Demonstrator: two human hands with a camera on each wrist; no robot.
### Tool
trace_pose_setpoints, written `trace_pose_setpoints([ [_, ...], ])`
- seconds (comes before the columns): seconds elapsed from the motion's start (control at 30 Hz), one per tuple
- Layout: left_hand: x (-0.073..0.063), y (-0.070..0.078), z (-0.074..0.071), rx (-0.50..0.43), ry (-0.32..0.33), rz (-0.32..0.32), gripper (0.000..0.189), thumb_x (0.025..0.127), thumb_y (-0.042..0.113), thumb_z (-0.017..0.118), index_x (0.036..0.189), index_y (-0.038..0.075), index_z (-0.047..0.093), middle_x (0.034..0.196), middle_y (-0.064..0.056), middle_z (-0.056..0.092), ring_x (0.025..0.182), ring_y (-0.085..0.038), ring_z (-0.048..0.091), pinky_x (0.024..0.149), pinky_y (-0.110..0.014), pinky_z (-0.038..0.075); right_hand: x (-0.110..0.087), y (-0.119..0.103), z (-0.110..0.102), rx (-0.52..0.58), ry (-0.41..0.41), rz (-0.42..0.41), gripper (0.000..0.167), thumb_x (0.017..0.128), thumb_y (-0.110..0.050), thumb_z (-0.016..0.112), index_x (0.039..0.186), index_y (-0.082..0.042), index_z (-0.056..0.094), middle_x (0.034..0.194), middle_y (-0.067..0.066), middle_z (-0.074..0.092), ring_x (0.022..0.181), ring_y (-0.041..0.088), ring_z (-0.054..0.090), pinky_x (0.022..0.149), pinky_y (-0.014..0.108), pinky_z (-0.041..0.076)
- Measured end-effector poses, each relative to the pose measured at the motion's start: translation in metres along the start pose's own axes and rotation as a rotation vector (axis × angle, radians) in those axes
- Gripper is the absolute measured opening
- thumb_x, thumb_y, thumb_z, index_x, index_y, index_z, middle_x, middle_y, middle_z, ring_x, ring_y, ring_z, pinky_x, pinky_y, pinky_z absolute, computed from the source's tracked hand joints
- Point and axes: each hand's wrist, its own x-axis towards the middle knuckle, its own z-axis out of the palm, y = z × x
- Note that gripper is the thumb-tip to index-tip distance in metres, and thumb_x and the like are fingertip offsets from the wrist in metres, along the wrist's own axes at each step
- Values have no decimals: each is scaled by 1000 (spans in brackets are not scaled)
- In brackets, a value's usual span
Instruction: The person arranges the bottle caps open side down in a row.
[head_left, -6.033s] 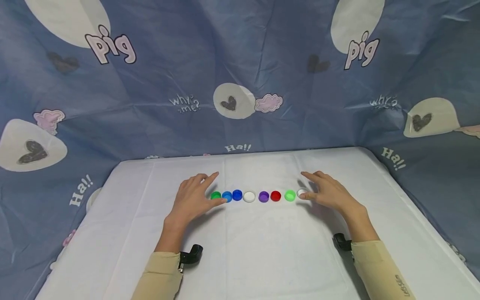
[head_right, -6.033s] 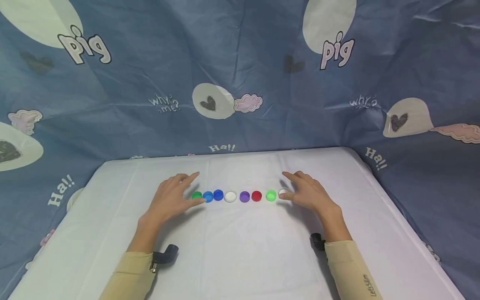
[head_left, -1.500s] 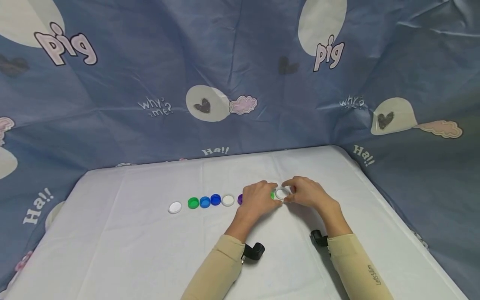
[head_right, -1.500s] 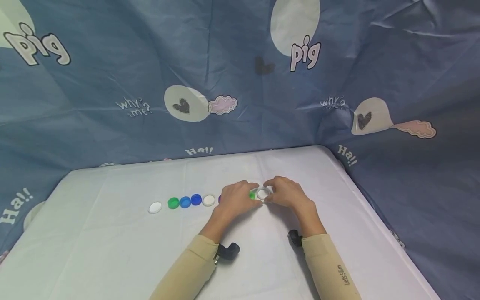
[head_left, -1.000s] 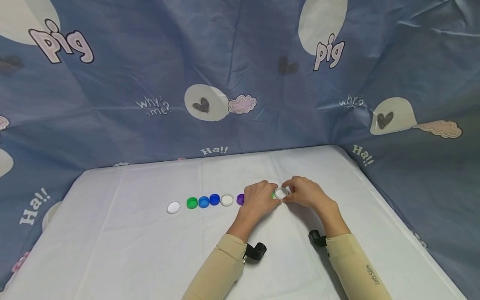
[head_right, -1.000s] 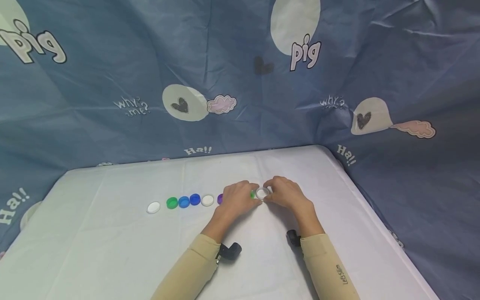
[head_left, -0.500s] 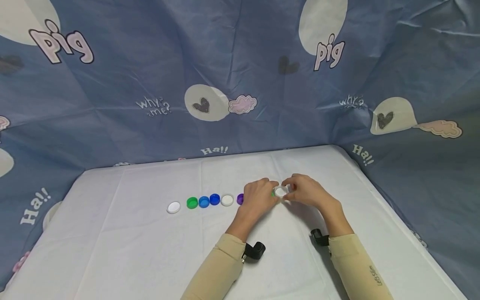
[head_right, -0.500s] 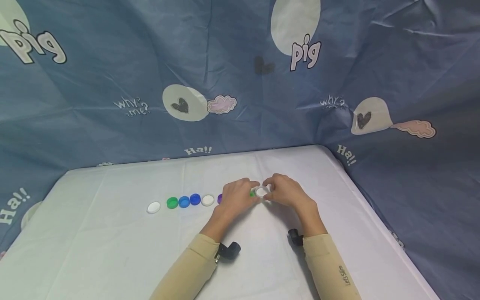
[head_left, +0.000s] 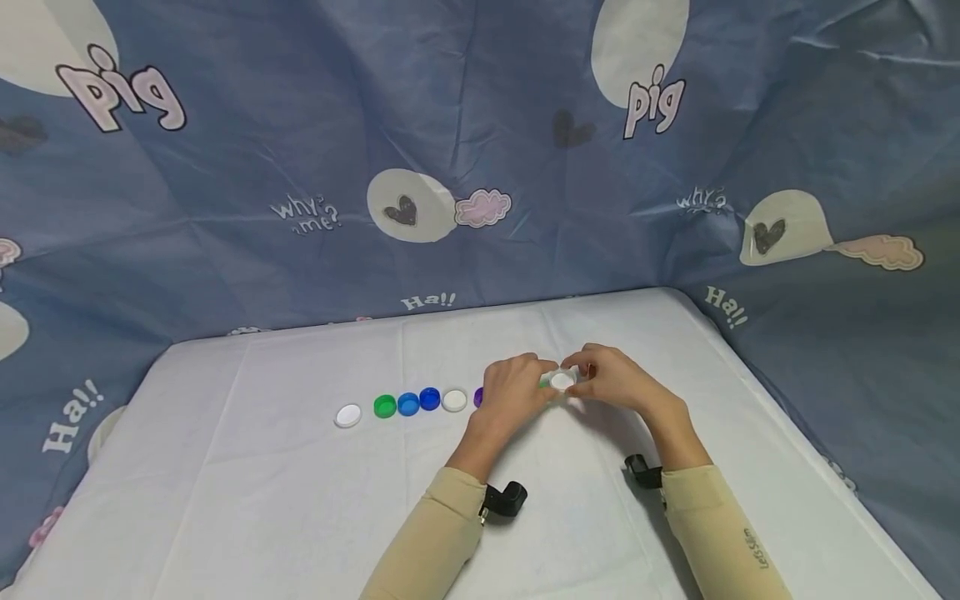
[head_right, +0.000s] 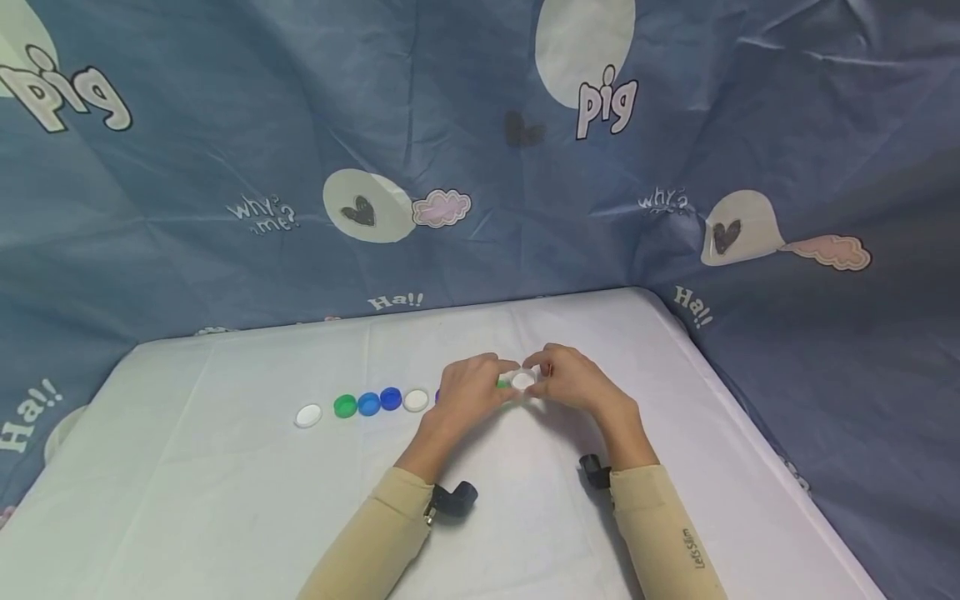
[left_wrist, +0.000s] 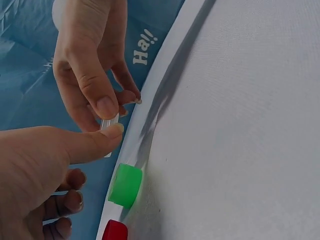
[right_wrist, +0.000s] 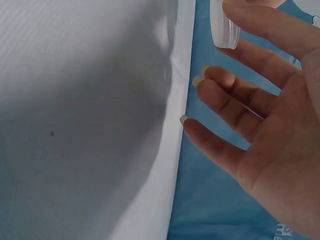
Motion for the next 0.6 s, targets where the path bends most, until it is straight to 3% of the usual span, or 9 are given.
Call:
trace_pose_setpoints([
  [0.23, -1, 0, -1, 51, 23, 20, 41, 81, 52, 76, 119, 38, 72, 95, 8, 71, 78, -17, 69, 59, -33, 47, -1, 5, -2, 42, 24, 6, 28, 84, -26, 77, 107, -10, 74, 87, 2, 61, 76, 15, 53, 68, 29, 46],
  [0.6, -1, 1, -3, 166, 148, 65, 29, 81, 50, 75, 108, 40, 76, 86, 13, 71, 74, -11, 66, 64, -28, 47, -2, 6, -5, 141, -14, 18, 20, 88, -35, 72, 95, -17, 77, 89, 3, 63, 83, 18, 55, 75, 33, 46],
])
